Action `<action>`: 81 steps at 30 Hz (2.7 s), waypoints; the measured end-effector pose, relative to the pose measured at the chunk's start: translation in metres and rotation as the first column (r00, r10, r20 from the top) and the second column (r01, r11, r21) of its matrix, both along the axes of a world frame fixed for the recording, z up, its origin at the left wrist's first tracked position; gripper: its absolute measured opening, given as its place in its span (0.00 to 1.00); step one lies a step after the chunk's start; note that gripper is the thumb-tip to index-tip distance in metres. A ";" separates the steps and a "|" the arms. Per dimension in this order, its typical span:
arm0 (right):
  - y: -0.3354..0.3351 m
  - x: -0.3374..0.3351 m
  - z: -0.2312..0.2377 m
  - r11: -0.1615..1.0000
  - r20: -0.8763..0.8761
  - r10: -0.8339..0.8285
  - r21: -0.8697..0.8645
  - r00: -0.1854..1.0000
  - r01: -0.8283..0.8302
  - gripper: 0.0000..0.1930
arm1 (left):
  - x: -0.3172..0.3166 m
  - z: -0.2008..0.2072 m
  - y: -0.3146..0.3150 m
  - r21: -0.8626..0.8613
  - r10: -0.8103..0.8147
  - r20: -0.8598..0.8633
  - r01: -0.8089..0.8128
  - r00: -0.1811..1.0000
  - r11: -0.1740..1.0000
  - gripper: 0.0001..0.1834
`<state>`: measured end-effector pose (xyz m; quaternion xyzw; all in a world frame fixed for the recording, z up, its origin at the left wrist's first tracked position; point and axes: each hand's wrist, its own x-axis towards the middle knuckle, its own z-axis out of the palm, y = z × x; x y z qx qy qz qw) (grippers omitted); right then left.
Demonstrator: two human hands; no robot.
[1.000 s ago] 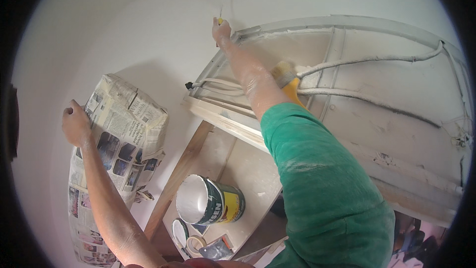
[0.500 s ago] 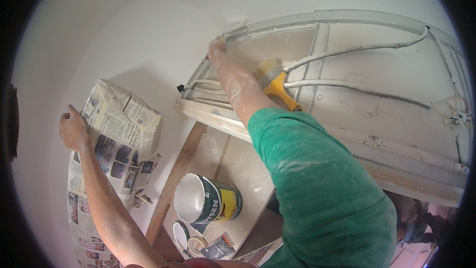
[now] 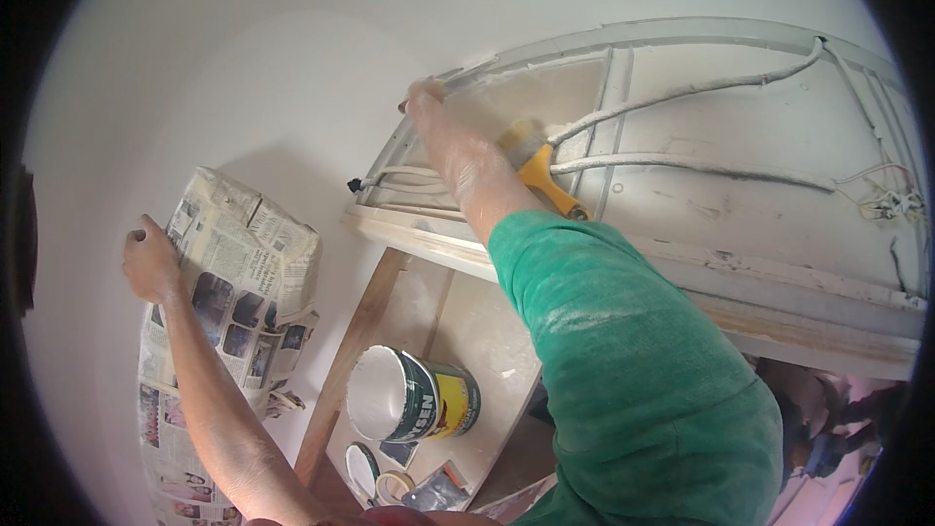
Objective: The person paints a white wall using a paint roller and a paintbrush, working from a ladder. They dip the roller into a paint bucket and apply paint to the wall near the ceiling. The person also observes coworkers working on wooden panels below.
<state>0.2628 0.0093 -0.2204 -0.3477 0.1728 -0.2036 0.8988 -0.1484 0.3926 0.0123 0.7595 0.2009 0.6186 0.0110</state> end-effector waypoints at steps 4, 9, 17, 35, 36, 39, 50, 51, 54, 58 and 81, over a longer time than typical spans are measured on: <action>0.088 -0.037 -0.012 0.896 0.060 0.114 0.425 0.992 -0.129 0.09 | 0.013 -0.020 0.034 0.063 0.142 -0.056 -0.138 0.988 0.988 0.27; 0.065 -0.051 0.080 0.919 0.095 0.013 0.392 0.995 -0.049 0.04 | 0.011 -0.015 0.025 0.047 0.092 -0.043 -0.089 0.995 0.995 0.27; 0.106 -0.107 0.180 0.976 0.292 0.145 0.117 0.945 -0.186 0.18 | 0.008 -0.015 0.022 0.023 0.121 -0.023 -0.121 0.992 0.992 0.26; 0.222 -0.192 0.189 0.769 0.655 0.252 -0.583 0.713 0.263 0.18 | 0.012 -0.013 0.022 0.003 0.056 -0.030 -0.056 0.998 0.998 0.27; 0.225 -0.195 0.184 0.743 0.684 0.259 -0.592 0.682 0.312 0.18 | 0.011 -0.013 0.019 0.007 0.059 -0.024 -0.059 0.998 0.998 0.27; 0.228 -0.225 0.172 0.689 0.619 0.431 -0.695 0.656 0.203 0.17 | 0.006 -0.014 0.020 0.007 0.062 -0.007 -0.062 0.998 0.998 0.26; 0.236 -0.228 0.160 0.270 0.571 0.562 -0.811 0.599 0.519 0.20 | 0.009 -0.013 0.025 0.058 0.066 0.040 -0.068 0.997 0.996 0.25; 0.235 -0.228 0.162 0.244 0.574 0.565 -0.802 0.592 0.545 0.20 | 0.010 -0.015 0.024 0.049 0.060 0.046 -0.062 0.997 0.997 0.25; 0.231 -0.228 0.171 0.160 0.550 0.588 -0.798 0.593 0.582 0.21 | 0.014 -0.016 0.022 0.040 0.057 0.041 -0.059 0.998 0.997 0.25; 0.234 -0.231 0.197 0.059 0.562 0.611 -0.734 0.557 0.677 0.23 | 0.010 -0.013 0.022 0.038 0.061 0.021 -0.062 0.998 0.997 0.25; 0.166 -0.123 0.185 0.026 0.556 0.307 -0.816 0.773 0.577 0.28 | 0.014 -0.016 0.019 0.007 0.050 0.015 -0.050 0.999 0.999 0.26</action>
